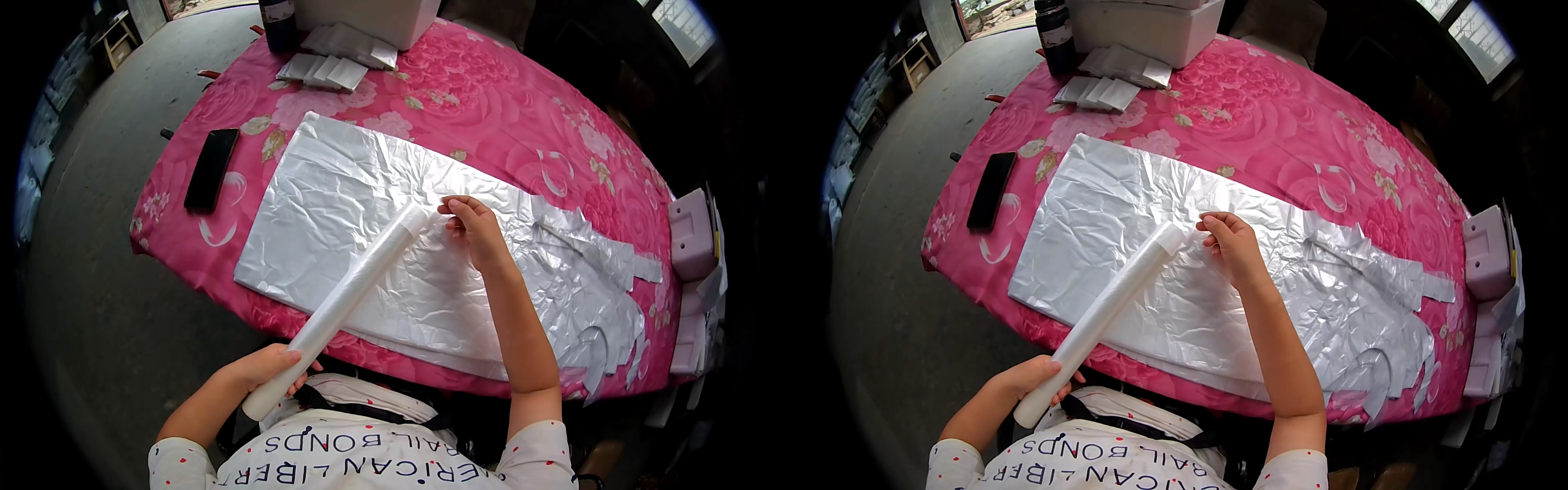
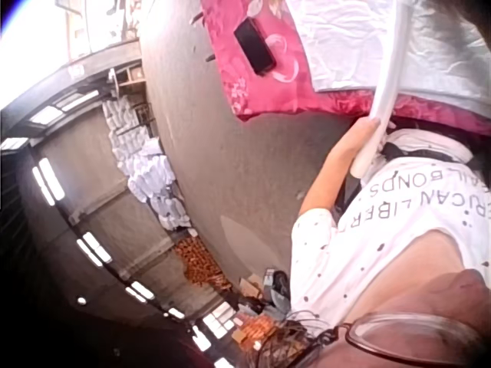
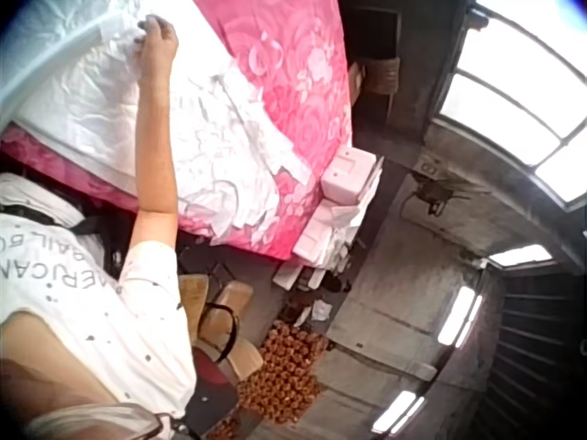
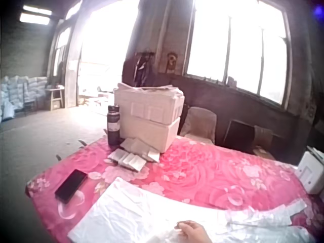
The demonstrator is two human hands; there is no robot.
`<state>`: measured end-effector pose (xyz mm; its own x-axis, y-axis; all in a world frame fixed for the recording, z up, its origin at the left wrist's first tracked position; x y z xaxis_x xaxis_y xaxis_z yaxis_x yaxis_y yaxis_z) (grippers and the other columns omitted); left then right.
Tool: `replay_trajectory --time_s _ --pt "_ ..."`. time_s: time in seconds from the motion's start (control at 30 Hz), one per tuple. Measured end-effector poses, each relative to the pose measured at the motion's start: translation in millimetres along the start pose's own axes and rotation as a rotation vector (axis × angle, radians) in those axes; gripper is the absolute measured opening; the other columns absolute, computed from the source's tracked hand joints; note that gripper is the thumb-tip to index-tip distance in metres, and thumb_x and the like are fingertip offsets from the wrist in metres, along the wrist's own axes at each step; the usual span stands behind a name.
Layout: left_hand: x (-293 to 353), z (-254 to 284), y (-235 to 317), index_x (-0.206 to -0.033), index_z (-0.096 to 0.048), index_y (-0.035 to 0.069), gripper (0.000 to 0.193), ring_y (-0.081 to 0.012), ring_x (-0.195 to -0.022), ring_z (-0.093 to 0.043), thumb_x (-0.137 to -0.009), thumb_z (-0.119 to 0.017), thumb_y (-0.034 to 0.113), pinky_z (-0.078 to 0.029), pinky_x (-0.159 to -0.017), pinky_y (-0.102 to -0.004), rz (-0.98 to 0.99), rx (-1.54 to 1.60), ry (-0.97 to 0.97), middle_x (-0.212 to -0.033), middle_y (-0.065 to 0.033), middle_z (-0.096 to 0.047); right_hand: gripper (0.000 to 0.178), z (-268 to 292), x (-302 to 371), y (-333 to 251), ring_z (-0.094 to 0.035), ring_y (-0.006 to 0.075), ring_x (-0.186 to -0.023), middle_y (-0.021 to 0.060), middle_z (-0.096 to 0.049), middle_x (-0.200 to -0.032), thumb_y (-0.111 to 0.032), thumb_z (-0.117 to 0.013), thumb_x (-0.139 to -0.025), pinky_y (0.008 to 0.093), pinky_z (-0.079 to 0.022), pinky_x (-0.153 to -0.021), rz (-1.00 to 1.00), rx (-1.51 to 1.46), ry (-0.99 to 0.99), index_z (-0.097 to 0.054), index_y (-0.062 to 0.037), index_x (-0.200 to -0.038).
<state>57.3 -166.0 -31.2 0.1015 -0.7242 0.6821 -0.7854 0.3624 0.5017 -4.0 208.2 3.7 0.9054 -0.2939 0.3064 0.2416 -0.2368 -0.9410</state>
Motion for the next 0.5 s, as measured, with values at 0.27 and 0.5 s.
replay_trajectory --time_s 0.27,0.5 --pt "-0.2 3.8 -7.8 -0.110 -0.051 -0.002 0.068 -0.0115 -0.057 -0.053 -0.078 -0.056 0.058 -0.047 -0.051 -0.0266 0.009 0.203 -0.151 -0.068 -0.0039 -0.053 0.029 -22.7 -7.3 1.8 -0.051 0.0040 -0.065 0.0001 -0.060 -0.085 -0.021 -0.058 -0.085 0.0171 -0.039 -0.056 -0.062 0.242 -0.228 -0.060 -0.0042 -0.109" --pt "0.3 7.4 -10.9 -0.111 -0.051 -0.003 0.069 -0.0120 -0.057 -0.054 -0.077 -0.058 0.057 -0.046 -0.052 -0.0262 0.007 0.248 -0.184 -0.069 -0.0045 -0.054 0.023 -29.8 -17.2 0.6 -0.053 0.0051 -0.065 -0.0006 -0.059 -0.078 -0.014 -0.062 -0.080 0.0179 -0.040 -0.056 -0.144 0.206 -0.436 -0.061 -0.0031 -0.100"
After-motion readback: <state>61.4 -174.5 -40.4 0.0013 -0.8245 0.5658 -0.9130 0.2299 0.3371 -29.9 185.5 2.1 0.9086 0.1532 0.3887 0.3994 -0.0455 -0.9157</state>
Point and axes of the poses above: each hand's wrist, its own x-axis away from the middle knuckle, its own z-axis out of the back of the hand, y = z × x, the point moved 3 cm from there along -x, towards the middle knuckle
